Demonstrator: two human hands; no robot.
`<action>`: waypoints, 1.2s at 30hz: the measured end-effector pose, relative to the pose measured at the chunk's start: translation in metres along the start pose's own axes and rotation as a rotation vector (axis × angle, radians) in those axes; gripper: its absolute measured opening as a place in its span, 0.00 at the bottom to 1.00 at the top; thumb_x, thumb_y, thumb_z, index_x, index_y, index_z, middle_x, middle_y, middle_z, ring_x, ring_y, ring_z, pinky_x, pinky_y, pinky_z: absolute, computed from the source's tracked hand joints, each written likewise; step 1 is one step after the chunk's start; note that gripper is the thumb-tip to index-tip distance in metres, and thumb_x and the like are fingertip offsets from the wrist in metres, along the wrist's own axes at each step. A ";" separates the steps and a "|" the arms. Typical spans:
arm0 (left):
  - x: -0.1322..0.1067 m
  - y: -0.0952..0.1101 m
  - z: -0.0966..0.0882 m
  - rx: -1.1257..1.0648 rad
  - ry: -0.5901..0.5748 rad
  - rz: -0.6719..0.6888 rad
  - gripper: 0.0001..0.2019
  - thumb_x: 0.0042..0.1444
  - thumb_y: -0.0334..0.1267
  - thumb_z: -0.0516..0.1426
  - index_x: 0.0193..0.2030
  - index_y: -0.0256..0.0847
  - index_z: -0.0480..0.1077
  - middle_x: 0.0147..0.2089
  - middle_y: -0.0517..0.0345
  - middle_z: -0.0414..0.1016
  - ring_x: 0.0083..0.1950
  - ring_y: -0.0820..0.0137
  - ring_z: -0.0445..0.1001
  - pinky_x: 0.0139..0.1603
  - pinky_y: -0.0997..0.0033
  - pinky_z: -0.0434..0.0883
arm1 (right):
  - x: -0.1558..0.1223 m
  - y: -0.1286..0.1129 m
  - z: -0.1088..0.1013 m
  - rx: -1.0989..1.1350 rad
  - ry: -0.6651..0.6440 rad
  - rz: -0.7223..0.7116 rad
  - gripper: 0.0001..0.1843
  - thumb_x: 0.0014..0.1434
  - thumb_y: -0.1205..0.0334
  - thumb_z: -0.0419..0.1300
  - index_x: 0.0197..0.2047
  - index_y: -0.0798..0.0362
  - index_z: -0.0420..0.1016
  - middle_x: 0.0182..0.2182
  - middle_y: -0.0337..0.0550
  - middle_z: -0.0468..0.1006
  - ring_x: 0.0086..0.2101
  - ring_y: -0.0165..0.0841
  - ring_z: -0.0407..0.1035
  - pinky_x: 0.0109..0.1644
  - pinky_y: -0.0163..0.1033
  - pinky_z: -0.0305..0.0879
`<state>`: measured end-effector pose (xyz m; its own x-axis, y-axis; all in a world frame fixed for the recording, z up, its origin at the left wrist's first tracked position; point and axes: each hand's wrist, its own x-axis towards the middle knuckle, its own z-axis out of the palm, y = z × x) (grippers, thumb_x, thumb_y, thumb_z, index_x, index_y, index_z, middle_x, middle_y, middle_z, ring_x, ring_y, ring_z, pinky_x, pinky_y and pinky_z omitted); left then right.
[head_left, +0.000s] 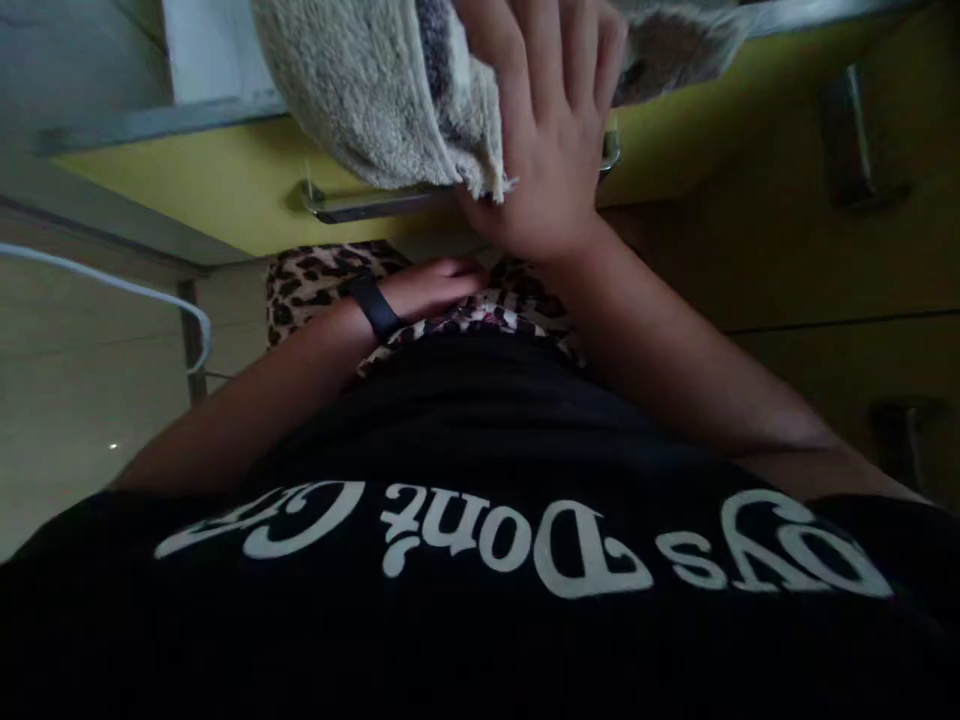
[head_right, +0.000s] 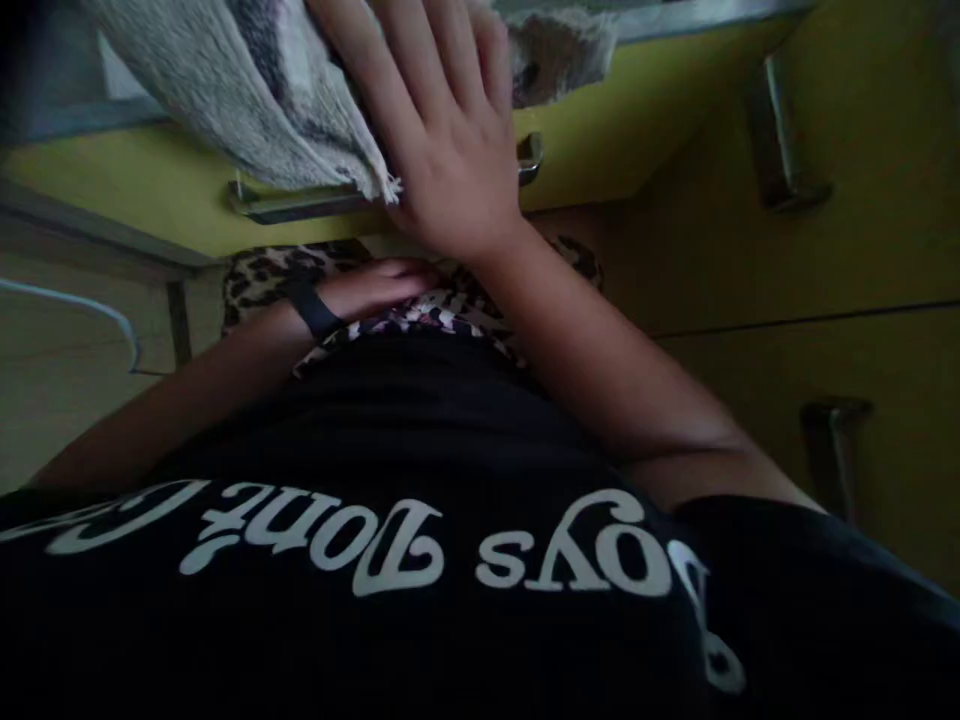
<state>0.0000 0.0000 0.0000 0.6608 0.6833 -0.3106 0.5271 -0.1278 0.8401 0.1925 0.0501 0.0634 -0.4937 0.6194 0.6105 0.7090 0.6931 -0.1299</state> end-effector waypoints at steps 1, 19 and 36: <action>0.000 0.000 0.000 -0.001 0.006 -0.001 0.28 0.72 0.55 0.52 0.58 0.31 0.78 0.59 0.46 0.82 0.64 0.51 0.76 0.74 0.54 0.68 | -0.002 -0.004 -0.004 -0.002 0.007 0.020 0.45 0.72 0.35 0.36 0.82 0.49 0.53 0.78 0.43 0.62 0.76 0.49 0.62 0.82 0.64 0.60; 0.000 -0.001 -0.001 -0.014 0.040 -0.017 0.23 0.74 0.51 0.54 0.58 0.34 0.80 0.59 0.47 0.83 0.65 0.51 0.78 0.74 0.56 0.70 | -0.007 -0.015 -0.019 -0.036 -0.021 0.060 0.44 0.72 0.39 0.28 0.82 0.46 0.54 0.77 0.37 0.63 0.76 0.47 0.63 0.82 0.58 0.61; 0.000 -0.003 0.000 -0.026 0.038 -0.014 0.22 0.73 0.51 0.55 0.57 0.35 0.80 0.57 0.47 0.83 0.63 0.51 0.78 0.75 0.51 0.68 | -0.005 -0.016 -0.020 0.085 0.015 0.110 0.41 0.73 0.36 0.33 0.79 0.43 0.60 0.76 0.32 0.66 0.76 0.46 0.64 0.83 0.56 0.61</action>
<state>-0.0013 0.0008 -0.0024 0.6326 0.7116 -0.3059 0.5215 -0.0993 0.8475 0.1936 0.0285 0.0782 -0.4074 0.6879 0.6006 0.7129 0.6507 -0.2616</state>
